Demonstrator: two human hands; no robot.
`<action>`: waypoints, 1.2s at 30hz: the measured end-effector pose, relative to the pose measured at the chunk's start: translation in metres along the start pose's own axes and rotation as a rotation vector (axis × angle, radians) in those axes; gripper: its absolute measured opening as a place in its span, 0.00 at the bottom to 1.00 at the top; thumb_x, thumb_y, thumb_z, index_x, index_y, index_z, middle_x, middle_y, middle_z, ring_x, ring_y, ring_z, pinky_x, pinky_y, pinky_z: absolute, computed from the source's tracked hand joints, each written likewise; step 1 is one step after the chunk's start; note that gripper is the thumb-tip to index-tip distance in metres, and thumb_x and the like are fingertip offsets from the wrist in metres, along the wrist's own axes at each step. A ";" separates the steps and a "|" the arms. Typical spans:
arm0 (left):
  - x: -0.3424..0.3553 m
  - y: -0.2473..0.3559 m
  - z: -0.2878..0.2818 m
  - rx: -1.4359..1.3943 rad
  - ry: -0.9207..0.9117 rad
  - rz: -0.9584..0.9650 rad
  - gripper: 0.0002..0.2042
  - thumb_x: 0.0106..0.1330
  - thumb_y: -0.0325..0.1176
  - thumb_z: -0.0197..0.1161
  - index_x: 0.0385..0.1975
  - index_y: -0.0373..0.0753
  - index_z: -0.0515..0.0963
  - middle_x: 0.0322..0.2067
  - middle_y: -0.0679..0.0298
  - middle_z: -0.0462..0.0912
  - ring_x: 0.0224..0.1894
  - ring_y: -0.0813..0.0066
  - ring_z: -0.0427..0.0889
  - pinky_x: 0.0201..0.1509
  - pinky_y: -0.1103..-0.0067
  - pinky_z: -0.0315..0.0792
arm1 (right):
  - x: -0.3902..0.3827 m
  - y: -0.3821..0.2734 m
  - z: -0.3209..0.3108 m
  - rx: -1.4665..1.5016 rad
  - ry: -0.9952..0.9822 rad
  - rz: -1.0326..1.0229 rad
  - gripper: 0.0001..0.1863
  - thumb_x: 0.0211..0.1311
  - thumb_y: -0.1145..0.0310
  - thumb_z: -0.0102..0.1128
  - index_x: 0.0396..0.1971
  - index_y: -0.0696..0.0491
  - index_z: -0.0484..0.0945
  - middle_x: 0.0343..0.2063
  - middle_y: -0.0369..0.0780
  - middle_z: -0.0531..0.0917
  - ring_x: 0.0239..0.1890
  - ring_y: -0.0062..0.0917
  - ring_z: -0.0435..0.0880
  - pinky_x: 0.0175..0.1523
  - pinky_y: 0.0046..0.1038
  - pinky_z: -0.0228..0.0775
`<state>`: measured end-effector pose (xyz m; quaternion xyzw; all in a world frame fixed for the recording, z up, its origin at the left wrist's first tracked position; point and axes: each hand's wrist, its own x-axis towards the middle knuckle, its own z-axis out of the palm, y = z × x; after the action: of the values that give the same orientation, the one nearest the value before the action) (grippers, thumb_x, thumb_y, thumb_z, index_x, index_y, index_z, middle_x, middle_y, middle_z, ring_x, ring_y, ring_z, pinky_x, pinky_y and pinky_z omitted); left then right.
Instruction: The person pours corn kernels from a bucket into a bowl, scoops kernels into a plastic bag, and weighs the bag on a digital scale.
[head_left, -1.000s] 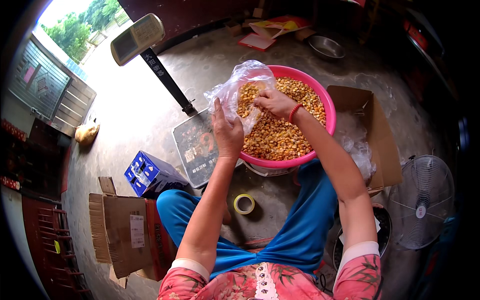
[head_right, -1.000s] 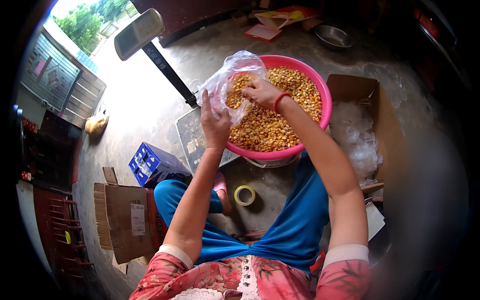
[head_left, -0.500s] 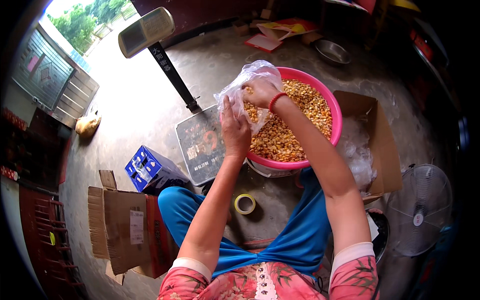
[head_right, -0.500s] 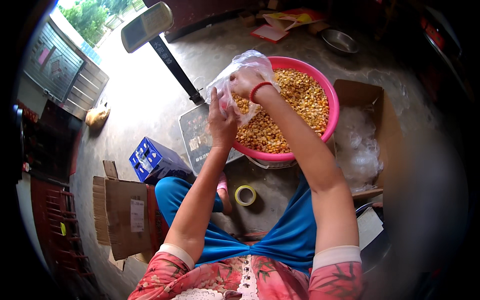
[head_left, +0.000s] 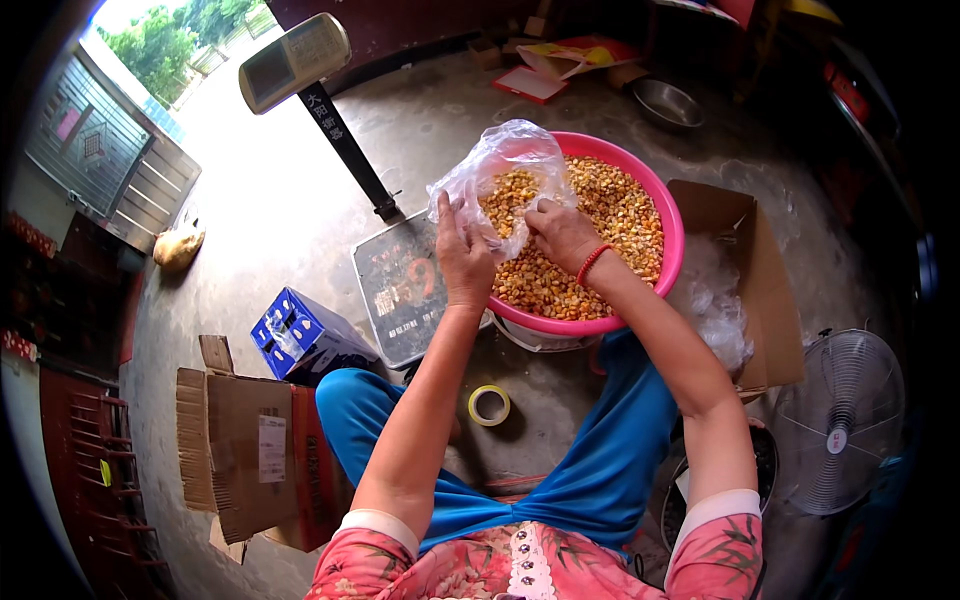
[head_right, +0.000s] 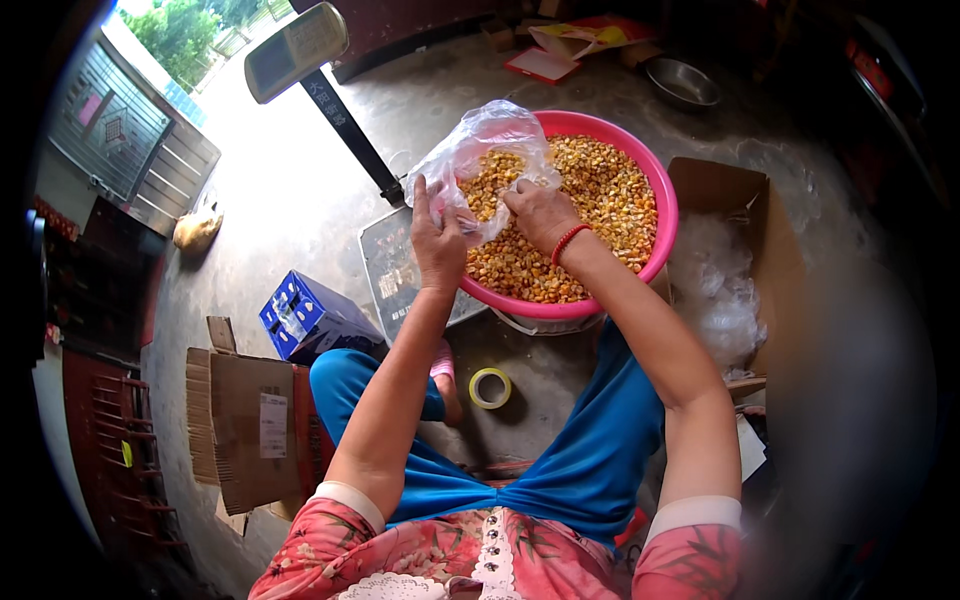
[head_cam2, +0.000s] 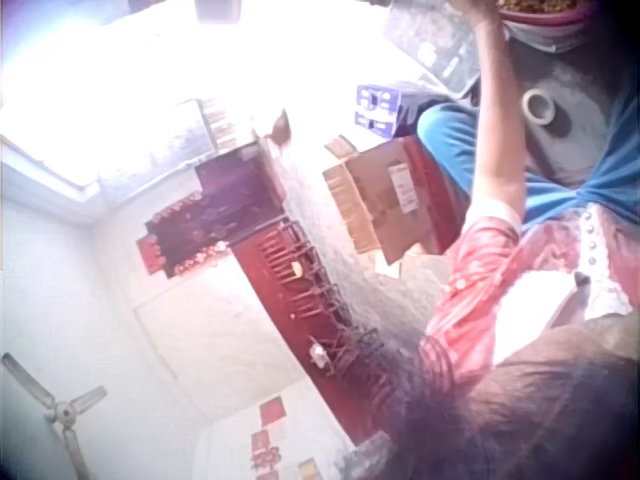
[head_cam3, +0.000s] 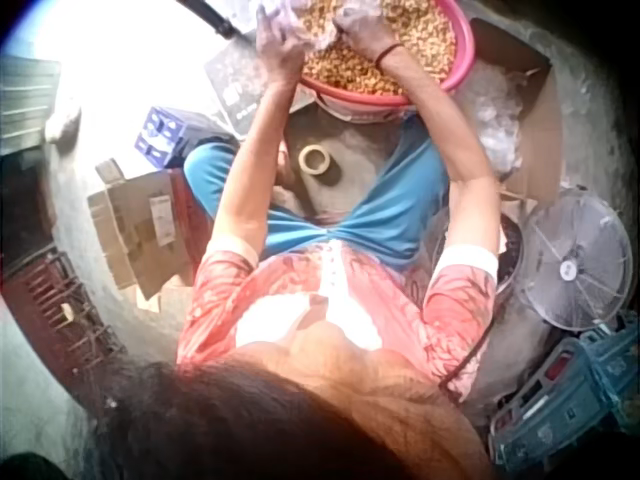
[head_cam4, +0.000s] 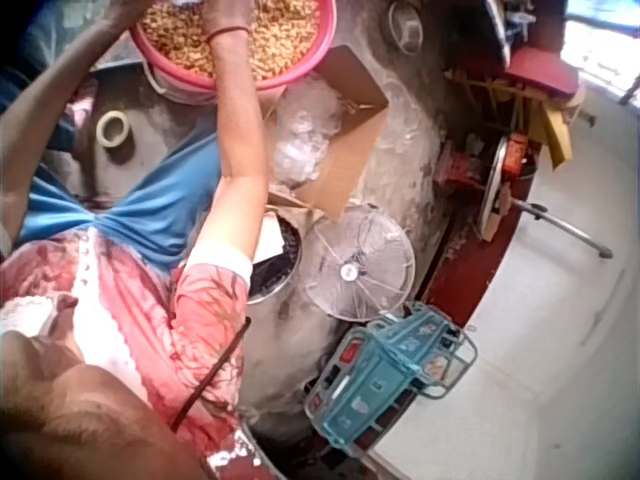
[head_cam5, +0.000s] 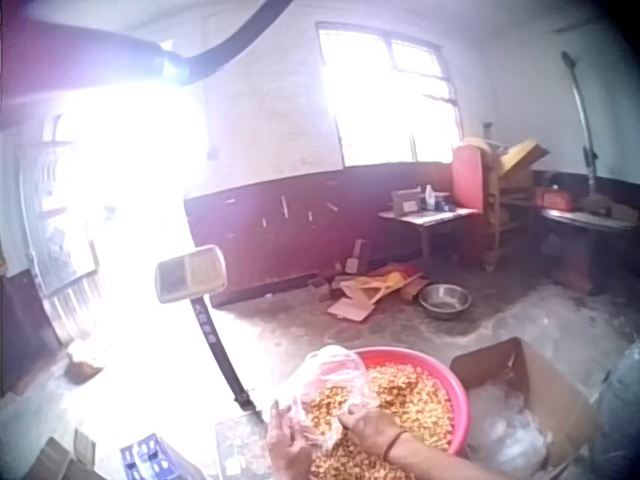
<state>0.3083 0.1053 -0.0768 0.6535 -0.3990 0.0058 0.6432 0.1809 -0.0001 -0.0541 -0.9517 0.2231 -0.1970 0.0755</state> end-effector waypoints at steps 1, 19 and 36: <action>0.000 0.001 -0.001 0.019 0.005 0.005 0.25 0.58 0.19 0.47 0.57 0.29 0.55 0.46 0.51 0.73 0.35 0.70 0.78 0.37 0.79 0.73 | 0.001 0.001 -0.002 -0.005 0.015 -0.018 0.07 0.47 0.71 0.55 0.28 0.53 0.72 0.30 0.42 0.74 0.34 0.37 0.77 0.37 0.35 0.71; -0.001 0.022 -0.006 0.110 -0.013 0.074 0.27 0.52 0.20 0.48 0.56 0.30 0.57 0.46 0.45 0.71 0.48 0.54 0.71 0.52 0.72 0.64 | -0.006 0.015 -0.059 0.048 0.042 -0.197 0.06 0.49 0.74 0.53 0.28 0.55 0.68 0.25 0.44 0.75 0.29 0.40 0.76 0.32 0.35 0.69; -0.003 0.024 -0.009 0.138 -0.055 0.078 0.23 0.52 0.17 0.46 0.50 0.36 0.68 0.47 0.51 0.73 0.50 0.61 0.73 0.52 0.75 0.66 | -0.064 0.035 -0.042 0.033 -0.329 0.146 0.19 0.55 0.59 0.50 0.46 0.51 0.69 0.43 0.46 0.71 0.45 0.41 0.71 0.50 0.36 0.64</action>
<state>0.2985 0.1181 -0.0564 0.6803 -0.4401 0.0404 0.5847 0.0972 -0.0046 -0.0460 -0.9510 0.2731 -0.0364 0.1404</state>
